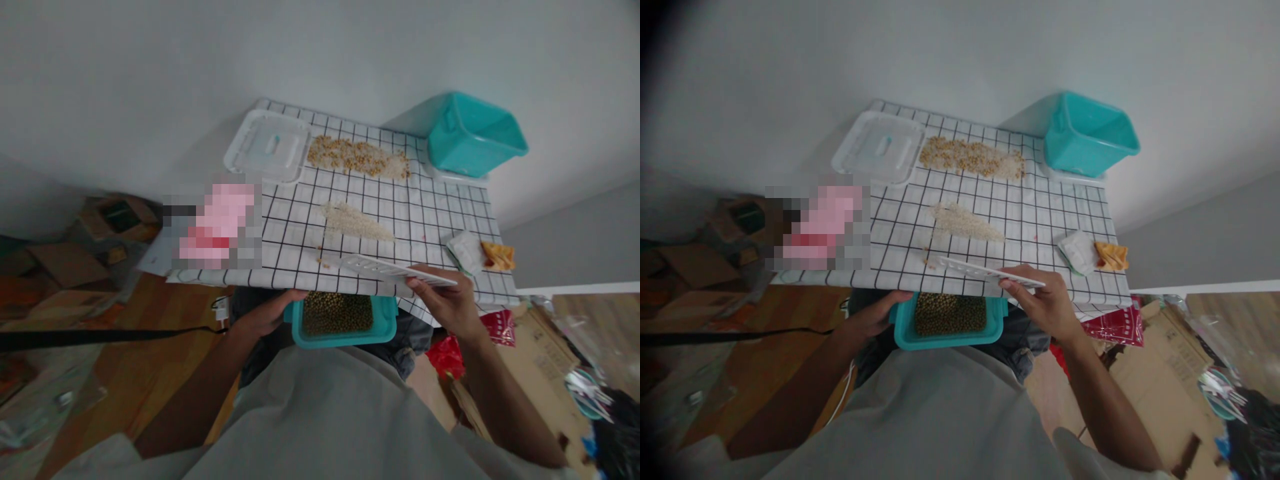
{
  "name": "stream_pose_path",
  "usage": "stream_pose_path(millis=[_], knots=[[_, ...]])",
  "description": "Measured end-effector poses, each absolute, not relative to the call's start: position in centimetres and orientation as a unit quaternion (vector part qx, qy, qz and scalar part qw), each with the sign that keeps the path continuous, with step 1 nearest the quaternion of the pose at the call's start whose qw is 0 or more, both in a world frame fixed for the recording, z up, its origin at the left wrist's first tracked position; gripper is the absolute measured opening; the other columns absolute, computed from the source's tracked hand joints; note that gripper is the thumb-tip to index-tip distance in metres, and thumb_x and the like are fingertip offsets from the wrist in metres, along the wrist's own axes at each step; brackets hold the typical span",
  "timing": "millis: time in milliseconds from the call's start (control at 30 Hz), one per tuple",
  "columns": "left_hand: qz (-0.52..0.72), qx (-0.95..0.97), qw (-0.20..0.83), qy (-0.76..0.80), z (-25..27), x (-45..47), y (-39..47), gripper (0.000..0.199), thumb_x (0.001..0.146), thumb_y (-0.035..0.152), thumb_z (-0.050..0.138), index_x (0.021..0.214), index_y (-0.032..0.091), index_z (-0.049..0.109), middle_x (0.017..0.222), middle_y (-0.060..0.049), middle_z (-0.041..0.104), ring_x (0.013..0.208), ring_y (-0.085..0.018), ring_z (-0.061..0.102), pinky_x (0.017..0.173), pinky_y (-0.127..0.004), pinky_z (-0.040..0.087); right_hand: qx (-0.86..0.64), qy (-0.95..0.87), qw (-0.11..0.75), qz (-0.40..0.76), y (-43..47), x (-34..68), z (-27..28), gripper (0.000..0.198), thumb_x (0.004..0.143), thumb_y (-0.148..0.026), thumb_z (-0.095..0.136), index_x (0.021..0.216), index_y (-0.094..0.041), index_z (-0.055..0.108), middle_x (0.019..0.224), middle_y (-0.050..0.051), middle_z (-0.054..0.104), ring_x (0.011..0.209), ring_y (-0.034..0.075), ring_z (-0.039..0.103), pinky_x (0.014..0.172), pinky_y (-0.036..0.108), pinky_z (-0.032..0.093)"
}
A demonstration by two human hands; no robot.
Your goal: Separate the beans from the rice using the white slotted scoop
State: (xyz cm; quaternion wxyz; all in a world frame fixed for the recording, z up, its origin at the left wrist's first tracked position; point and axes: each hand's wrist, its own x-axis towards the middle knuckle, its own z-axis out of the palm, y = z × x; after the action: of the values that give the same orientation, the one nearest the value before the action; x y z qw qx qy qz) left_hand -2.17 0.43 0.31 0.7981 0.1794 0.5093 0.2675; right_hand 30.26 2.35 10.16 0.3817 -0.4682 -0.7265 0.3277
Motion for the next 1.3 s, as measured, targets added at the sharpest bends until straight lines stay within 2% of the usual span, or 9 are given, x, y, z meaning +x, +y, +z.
stream_pose_path(millis=[200,300,400,500,667,833,1000,1167,1300], knots=[[0.274,0.179,0.797,0.508,0.8,-2.5,0.0,0.014,0.07,0.031,0.076,0.078,0.019,0.073,0.089,-0.004,0.082,0.091,-0.025,0.074,0.085,-0.03,0.054,-0.466,-0.745,0.347,0.328,4.1,28.9,9.5,0.02,0.088,-0.025,0.068,0.106,-0.027,0.076,0.094,0.001,0.078,0.082,0.017,0.072,0.07,0.026,0.056],[0.272,0.17,0.801,0.506,0.4,-2.6,-0.2,0.017,0.071,0.033,0.075,0.08,0.018,0.074,0.079,-0.004,0.081,0.077,-0.024,0.074,0.079,-0.031,0.056,-0.451,-0.747,0.345,0.346,3.7,29.1,9.5,0.018,0.088,-0.023,0.068,0.104,-0.027,0.077,0.094,0.0,0.077,0.081,0.017,0.071,0.071,0.025,0.056],[0.275,0.162,0.803,0.504,0.1,-2.7,-0.1,0.023,0.07,0.033,0.075,0.088,0.017,0.075,0.079,-0.003,0.082,0.069,-0.022,0.073,0.074,-0.03,0.055,-0.441,-0.742,0.333,0.379,3.1,29.6,9.6,0.018,0.088,-0.021,0.068,0.103,-0.027,0.077,0.093,0.001,0.077,0.08,0.016,0.07,0.069,0.025,0.055],[0.273,0.158,0.805,0.502,0.2,-2.8,0.0,0.027,0.069,0.034,0.076,0.089,0.016,0.075,0.079,-0.004,0.082,0.07,-0.022,0.073,0.072,-0.03,0.055,-0.437,-0.737,0.329,0.398,2.7,29.8,9.8,0.018,0.088,-0.02,0.067,0.103,-0.026,0.077,0.092,0.001,0.076,0.079,0.015,0.07,0.068,0.024,0.055],[0.276,0.159,0.803,0.504,0.4,-3.3,0.1,0.029,0.065,0.034,0.079,0.087,0.016,0.075,0.077,-0.004,0.081,0.062,-0.021,0.071,0.073,-0.032,0.054,-0.453,-0.747,0.361,0.327,3.7,28.4,10.2,0.018,0.087,-0.022,0.069,0.103,-0.028,0.077,0.094,0.0,0.077,0.081,0.016,0.071,0.07,0.025,0.056],[0.287,0.158,0.791,0.516,0.8,-3.7,0.1,0.026,0.066,0.032,0.078,0.086,0.017,0.074,0.074,-0.002,0.08,0.072,-0.022,0.073,0.076,-0.031,0.052,-0.428,-0.766,0.33,0.348,4.4,27.3,10.6,0.022,0.089,-0.022,0.068,0.109,-0.028,0.075,0.1,0.002,0.077,0.088,0.018,0.071,0.077,0.029,0.057],[0.281,0.152,0.794,0.516,0.8,-3.7,0.2,0.024,0.067,0.032,0.076,0.085,0.016,0.074,0.082,-0.006,0.081,0.071,-0.024,0.073,0.073,-0.033,0.053,-0.41,-0.768,0.304,0.386,3.5,28.2,10.9,0.024,0.089,-0.022,0.067,0.111,-0.028,0.075,0.1,0.003,0.077,0.084,0.018,0.071,0.071,0.028,0.057],[0.286,0.156,0.79,0.519,0.4,-3.8,0.3,0.017,0.068,0.03,0.076,0.08,0.018,0.075,0.076,-0.004,0.081,0.069,-0.022,0.072,0.073,-0.032,0.053,-0.458,-0.763,0.348,0.297,4.7,28.1,10.8,0.019,0.087,-0.024,0.069,0.104,-0.028,0.077,0.093,0.0,0.078,0.078,0.017,0.073,0.068,0.026,0.057],[0.291,0.165,0.786,0.52,0.1,-4.0,0.2,0.02,0.068,0.031,0.078,0.081,0.017,0.075,0.082,-0.005,0.082,0.083,-0.025,0.074,0.075,-0.031,0.054,-0.483,-0.764,0.35,0.246,7.1,27.1,10.6,0.017,0.087,-0.031,0.069,0.101,-0.025,0.078,0.094,0.002,0.079,0.079,0.02,0.074,0.072,0.029,0.059]])
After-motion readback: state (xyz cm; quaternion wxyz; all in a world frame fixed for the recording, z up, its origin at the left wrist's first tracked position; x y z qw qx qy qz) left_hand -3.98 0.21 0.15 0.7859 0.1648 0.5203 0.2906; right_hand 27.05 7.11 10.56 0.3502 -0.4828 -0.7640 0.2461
